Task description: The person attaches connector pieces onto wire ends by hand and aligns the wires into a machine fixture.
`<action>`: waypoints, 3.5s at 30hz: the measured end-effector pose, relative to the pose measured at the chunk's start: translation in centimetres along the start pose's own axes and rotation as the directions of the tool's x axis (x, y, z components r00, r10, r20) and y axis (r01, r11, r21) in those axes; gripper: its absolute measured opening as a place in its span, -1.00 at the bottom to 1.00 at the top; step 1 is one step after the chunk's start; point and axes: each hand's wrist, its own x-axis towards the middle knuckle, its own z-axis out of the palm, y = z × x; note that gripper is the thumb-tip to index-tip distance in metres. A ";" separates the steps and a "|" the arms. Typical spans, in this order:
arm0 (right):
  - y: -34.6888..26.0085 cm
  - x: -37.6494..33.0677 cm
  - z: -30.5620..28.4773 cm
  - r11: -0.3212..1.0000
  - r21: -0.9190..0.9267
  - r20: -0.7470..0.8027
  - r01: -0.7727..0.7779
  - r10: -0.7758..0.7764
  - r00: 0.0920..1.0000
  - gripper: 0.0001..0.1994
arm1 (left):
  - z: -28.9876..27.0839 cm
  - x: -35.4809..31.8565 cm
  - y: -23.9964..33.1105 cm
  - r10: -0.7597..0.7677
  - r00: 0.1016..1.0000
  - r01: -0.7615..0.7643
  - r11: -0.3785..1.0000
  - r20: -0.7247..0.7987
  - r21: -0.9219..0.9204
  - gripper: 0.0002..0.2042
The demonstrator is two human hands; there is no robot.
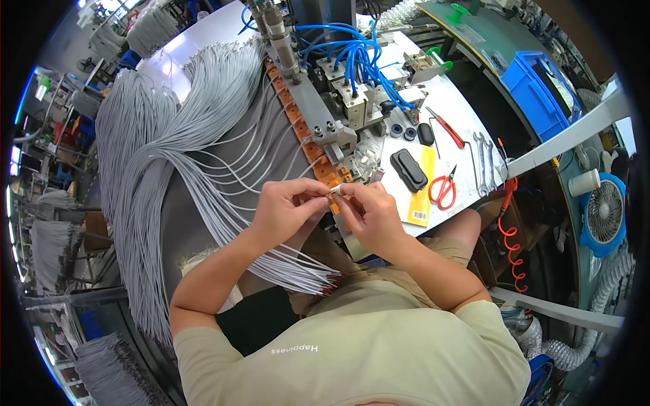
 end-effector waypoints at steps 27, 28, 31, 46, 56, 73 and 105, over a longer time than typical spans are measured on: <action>4.9 1.8 -0.5 0.987 -0.018 0.052 -0.161 0.162 0.985 -0.85 | 0.1 1.0 -0.1 0.577 0.815 -0.514 0.682 0.048 0.520 -0.83; 5.8 1.6 -0.2 0.937 0.055 0.022 -0.346 0.345 0.938 -0.83 | -0.2 0.6 0.5 0.428 0.866 -0.500 0.749 0.258 0.436 -0.82; 6.8 0.8 1.0 0.869 0.272 0.038 -0.414 0.420 0.907 -0.81 | -0.6 -0.6 1.7 0.109 0.750 -0.386 0.873 0.653 0.298 -0.79; 7.3 0.9 0.8 0.630 0.446 0.194 -0.636 0.625 0.756 -0.79 | -0.5 0.6 -0.2 0.134 0.916 -0.227 0.951 0.379 0.210 -0.86; 0.4 -1.8 -1.5 0.956 0.211 0.035 -0.206 0.203 0.979 -0.89 | -0.2 0.5 -0.1 -0.048 0.981 0.040 0.998 0.187 0.045 -0.80; 0.7 -0.3 0.0 0.998 -0.052 -0.004 0.044 -0.044 0.999 -0.84 | -0.1 0.3 -0.7 0.087 0.994 -0.093 0.991 0.065 0.093 -0.87; 6.7 2.1 0.2 0.688 0.414 0.212 -0.596 0.564 0.798 -0.78 | 0.1 -1.0 1.0 0.240 0.675 -0.516 0.829 0.697 0.215 -0.86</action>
